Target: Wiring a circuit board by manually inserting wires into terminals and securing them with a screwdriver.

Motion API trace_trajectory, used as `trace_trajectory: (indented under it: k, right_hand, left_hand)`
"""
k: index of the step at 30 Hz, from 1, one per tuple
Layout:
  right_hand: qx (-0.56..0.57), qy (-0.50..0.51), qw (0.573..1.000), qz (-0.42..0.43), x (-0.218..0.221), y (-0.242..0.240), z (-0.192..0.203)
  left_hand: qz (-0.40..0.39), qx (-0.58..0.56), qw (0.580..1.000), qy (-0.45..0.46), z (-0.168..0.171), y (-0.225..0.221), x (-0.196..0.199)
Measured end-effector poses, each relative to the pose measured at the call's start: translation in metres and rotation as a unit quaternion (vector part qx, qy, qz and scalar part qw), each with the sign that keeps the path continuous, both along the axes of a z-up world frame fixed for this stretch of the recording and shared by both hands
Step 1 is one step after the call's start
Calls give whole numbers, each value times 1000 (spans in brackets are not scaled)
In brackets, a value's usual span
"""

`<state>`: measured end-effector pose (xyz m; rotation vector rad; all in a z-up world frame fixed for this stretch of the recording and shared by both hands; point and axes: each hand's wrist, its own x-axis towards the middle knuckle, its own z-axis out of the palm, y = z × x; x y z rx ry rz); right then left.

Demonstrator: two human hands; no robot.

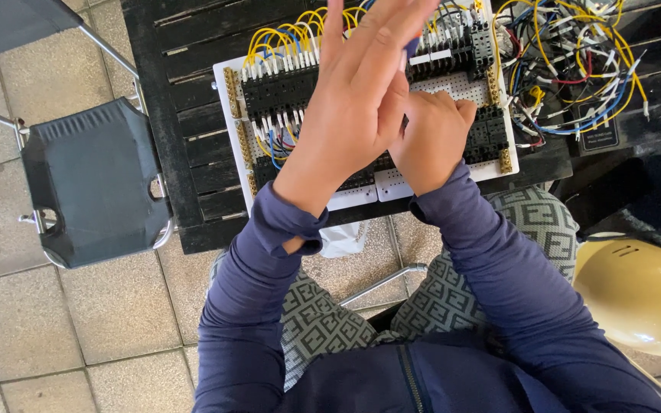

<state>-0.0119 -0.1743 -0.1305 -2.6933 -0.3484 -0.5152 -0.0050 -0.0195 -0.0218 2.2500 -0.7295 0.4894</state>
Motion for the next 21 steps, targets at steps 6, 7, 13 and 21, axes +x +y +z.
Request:
trace_trajectory:
  k: [6,7,13,21]
  right_hand:
    - [10,5,1000,2,-1,1,9]
    - [17,22,1000,-1,-2,2,11]
    - [-10,-37,999,-15,3,-3,-19]
    - [3,-2,1000,-8,0,3,5]
  left_hand:
    - [60,-3,995,-84,9,-7,3]
    - [48,2,996,-72,10,-6,3]
    - [65,0,991,-119,17,-4,5]
    - [30,28,997,-63,17,-1,-2]
